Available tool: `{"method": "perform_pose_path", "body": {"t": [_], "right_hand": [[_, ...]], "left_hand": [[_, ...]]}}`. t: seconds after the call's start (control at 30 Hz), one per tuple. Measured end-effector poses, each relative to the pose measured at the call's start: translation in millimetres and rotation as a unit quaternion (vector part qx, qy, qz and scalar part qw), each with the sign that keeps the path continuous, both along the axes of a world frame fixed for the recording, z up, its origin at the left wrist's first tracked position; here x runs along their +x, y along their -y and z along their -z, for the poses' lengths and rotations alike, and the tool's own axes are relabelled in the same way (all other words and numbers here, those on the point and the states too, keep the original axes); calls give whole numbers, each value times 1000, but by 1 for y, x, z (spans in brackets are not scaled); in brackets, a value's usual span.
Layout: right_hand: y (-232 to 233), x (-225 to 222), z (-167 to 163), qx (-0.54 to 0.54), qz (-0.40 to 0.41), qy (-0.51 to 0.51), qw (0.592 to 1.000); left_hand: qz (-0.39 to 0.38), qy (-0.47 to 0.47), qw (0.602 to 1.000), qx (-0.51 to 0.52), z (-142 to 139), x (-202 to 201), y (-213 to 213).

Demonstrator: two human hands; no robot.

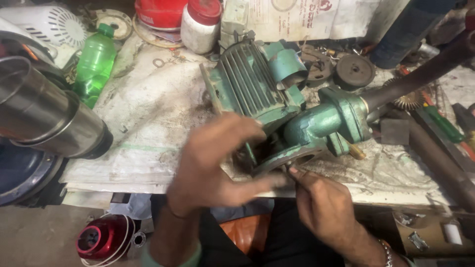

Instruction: The person works on a green electric motor and pump assembly on a cluttered workbench, threading and tightening bolts into the pump flange by hand. They hold the flange steady with one hand while turning fasteners with the other, occasionally picking up a small block-shaped tool to tap or tighten a bolt, and continue fastening around the flange.

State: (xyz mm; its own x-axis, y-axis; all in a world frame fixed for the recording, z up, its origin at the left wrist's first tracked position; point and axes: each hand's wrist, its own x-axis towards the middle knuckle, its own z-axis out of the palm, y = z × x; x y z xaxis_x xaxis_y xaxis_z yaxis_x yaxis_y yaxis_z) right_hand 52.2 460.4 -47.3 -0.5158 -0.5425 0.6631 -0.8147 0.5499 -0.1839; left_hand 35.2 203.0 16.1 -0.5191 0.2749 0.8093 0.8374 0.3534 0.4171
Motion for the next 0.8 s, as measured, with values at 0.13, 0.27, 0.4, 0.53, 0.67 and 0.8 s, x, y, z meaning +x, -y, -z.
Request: {"method": "perform_pose_path", "body": {"t": [0.13,0.27,0.4,0.53,0.67,0.8], "right_hand": [[-11,-8,3,-1,0,-9,1000],[-22,-18,13,-25,-27,-46,998],[-29,-30,26,-40,-27,-67,997],[-35,-40,33,-51,-35,-56,997],[-43,-48,32,-51,-43,-58,996],[-48,-54,30,-46,-39,-71,996]], "left_hand": [[-142,-48,988,-47,-50,-62,26],[-254,-46,938,-233,-70,-169,30],[-227,70,892,-384,-80,-241,21],[-207,168,852,-451,-104,-283,13],[-219,237,800,-506,-107,-306,0],[-167,228,833,-475,-91,-321,-1]]}}
